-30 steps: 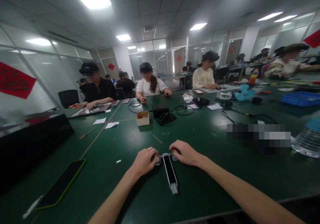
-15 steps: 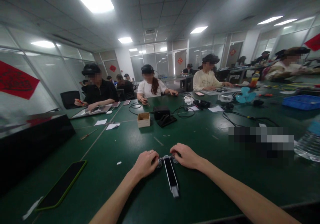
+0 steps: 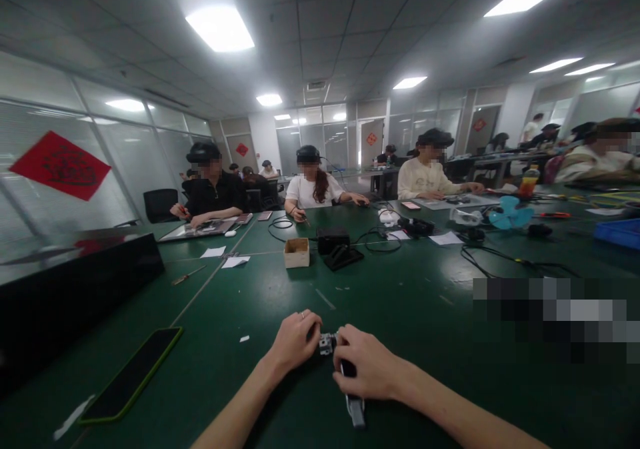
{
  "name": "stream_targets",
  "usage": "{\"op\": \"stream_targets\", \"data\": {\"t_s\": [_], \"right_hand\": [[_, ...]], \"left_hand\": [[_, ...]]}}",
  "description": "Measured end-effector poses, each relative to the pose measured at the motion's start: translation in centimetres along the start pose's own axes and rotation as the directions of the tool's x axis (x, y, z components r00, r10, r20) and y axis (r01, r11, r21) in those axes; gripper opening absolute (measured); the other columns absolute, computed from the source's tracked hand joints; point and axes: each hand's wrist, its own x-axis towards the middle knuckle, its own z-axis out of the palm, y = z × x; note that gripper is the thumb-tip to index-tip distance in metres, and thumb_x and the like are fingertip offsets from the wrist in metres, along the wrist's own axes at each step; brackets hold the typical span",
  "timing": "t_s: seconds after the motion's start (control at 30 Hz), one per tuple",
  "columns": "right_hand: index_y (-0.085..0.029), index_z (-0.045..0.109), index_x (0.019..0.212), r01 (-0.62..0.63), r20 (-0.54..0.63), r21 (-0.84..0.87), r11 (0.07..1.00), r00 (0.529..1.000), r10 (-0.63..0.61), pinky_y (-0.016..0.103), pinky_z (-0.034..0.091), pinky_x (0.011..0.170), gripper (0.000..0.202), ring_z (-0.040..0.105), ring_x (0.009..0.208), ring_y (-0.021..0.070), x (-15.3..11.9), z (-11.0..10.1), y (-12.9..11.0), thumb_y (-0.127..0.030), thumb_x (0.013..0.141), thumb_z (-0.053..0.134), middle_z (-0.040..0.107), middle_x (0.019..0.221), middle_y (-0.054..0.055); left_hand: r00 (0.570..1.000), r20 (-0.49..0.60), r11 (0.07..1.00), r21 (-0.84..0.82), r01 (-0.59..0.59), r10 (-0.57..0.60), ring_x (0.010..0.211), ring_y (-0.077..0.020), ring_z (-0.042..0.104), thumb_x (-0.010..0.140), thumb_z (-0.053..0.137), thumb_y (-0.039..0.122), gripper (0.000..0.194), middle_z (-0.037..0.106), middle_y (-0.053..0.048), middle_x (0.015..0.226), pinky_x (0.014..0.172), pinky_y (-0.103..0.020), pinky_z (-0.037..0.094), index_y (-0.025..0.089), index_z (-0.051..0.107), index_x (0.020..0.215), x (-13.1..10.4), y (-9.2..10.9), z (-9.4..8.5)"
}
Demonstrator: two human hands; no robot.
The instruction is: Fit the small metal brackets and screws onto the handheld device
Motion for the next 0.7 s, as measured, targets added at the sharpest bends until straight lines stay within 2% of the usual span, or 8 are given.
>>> {"op": "stream_targets", "data": {"t_s": [0.13, 0.23, 0.3, 0.33, 0.43, 0.5, 0.6, 0.7], "right_hand": [[-0.022, 0.067, 0.081, -0.201, 0.013, 0.054, 0.978, 0.98, 0.201, 0.028, 0.045, 0.067, 0.011, 0.053, 0.082, 0.0167, 0.2, -1.2, 3.0, -0.027, 0.074, 0.061, 0.053, 0.1, 0.005], [-0.021, 0.068, 0.082, -0.306, -0.062, 0.025, 0.952, 0.95, 0.307, 0.031, 0.045, 0.074, 0.013, 0.053, 0.088, 0.0185, -0.1, -2.3, 7.7, -0.023, 0.078, 0.056, 0.051, 0.1, 0.005], [-0.02, 0.068, 0.084, -0.398, -0.131, -0.032, 0.917, 0.911, 0.391, 0.032, 0.044, 0.078, 0.016, 0.053, 0.093, 0.0195, -0.5, -3.1, 11.5, -0.021, 0.079, 0.053, 0.051, 0.1, 0.006], [-0.02, 0.068, 0.085, -0.463, -0.16, -0.065, 0.884, 0.879, 0.449, 0.032, 0.044, 0.08, 0.017, 0.053, 0.094, 0.02, -0.8, -3.6, 13.5, -0.019, 0.08, 0.052, 0.05, 0.101, 0.006], [-0.019, 0.066, 0.091, -0.67, -0.261, -0.125, 0.731, 0.733, 0.628, 0.033, 0.042, 0.08, 0.021, 0.053, 0.096, 0.0223, -1.8, -5.0, 19.0, -0.017, 0.084, 0.046, 0.049, 0.105, 0.01], [-0.019, 0.063, 0.097, -0.75, -0.315, -0.144, 0.645, 0.653, 0.689, 0.034, 0.042, 0.08, 0.023, 0.052, 0.098, 0.0246, -2.3, -5.8, 22.0, -0.019, 0.086, 0.043, 0.048, 0.107, 0.012], [-0.016, 0.058, 0.104, -0.809, -0.35, -0.17, 0.563, 0.584, 0.733, 0.036, 0.041, 0.08, 0.027, 0.052, 0.099, 0.0259, -2.8, -6.7, 25.4, -0.015, 0.086, 0.039, 0.048, 0.108, 0.014], [-0.014, 0.053, 0.113, -0.856, -0.352, -0.182, 0.483, 0.515, 0.781, 0.038, 0.041, 0.08, 0.031, 0.052, 0.102, 0.029, -2.9, -7.5, 27.4, -0.013, 0.083, 0.042, 0.047, 0.112, 0.016]], "left_hand": [[0.998, -0.04, 0.999, -0.023, 0.041, -0.042, 0.073, -0.0149, 0.058, 0.086, 0.041, 0.018, 0.018, 0.063, -0.004, 0.083, 0.071, -0.026, 0.045, 0.018, 0.059, 0.088, 0.1, -0.8, 0.4], [0.997, -0.014, 0.997, -0.038, 0.069, -0.07, 0.073, -0.0151, 0.059, 0.085, 0.041, 0.017, 0.018, 0.064, -0.004, 0.083, 0.069, -0.026, 0.045, 0.018, 0.059, 0.087, 0.2, -1.1, 0.6], [0.996, 0.014, 0.995, -0.049, 0.091, -0.091, 0.073, -0.0152, 0.059, 0.085, 0.042, 0.017, 0.018, 0.064, -0.004, 0.084, 0.069, -0.026, 0.045, 0.017, 0.06, 0.086, 0.2, -1.2, 0.8], [0.995, 0.031, 0.994, -0.052, 0.1, -0.098, 0.074, -0.0153, 0.059, 0.084, 0.042, 0.017, 0.018, 0.064, -0.004, 0.084, 0.069, -0.026, 0.045, 0.017, 0.06, 0.086, 0.3, -1.3, 1.0], [0.991, 0.081, 0.993, -0.047, 0.11, -0.106, 0.075, -0.0152, 0.059, 0.085, 0.043, 0.017, 0.018, 0.064, -0.004, 0.084, 0.07, -0.026, 0.045, 0.017, 0.061, 0.086, 0.3, -1.4, 1.3], [0.989, 0.102, 0.993, -0.043, 0.112, -0.107, 0.076, -0.0152, 0.059, 0.085, 0.043, 0.018, 0.018, 0.064, -0.004, 0.086, 0.07, -0.026, 0.045, 0.017, 0.061, 0.087, 0.4, -1.4, 1.3], [0.986, 0.123, 0.992, -0.042, 0.12, -0.115, 0.078, -0.0153, 0.059, 0.086, 0.042, 0.018, 0.018, 0.064, -0.004, 0.087, 0.07, -0.026, 0.045, 0.017, 0.061, 0.086, 0.3, -1.3, 1.2], [0.984, 0.142, 0.992, -0.047, 0.116, -0.108, 0.078, -0.0154, 0.059, 0.086, 0.042, 0.018, 0.019, 0.064, -0.004, 0.088, 0.071, -0.026, 0.045, 0.017, 0.061, 0.087, 0.3, -1.2, 1.0]]}}
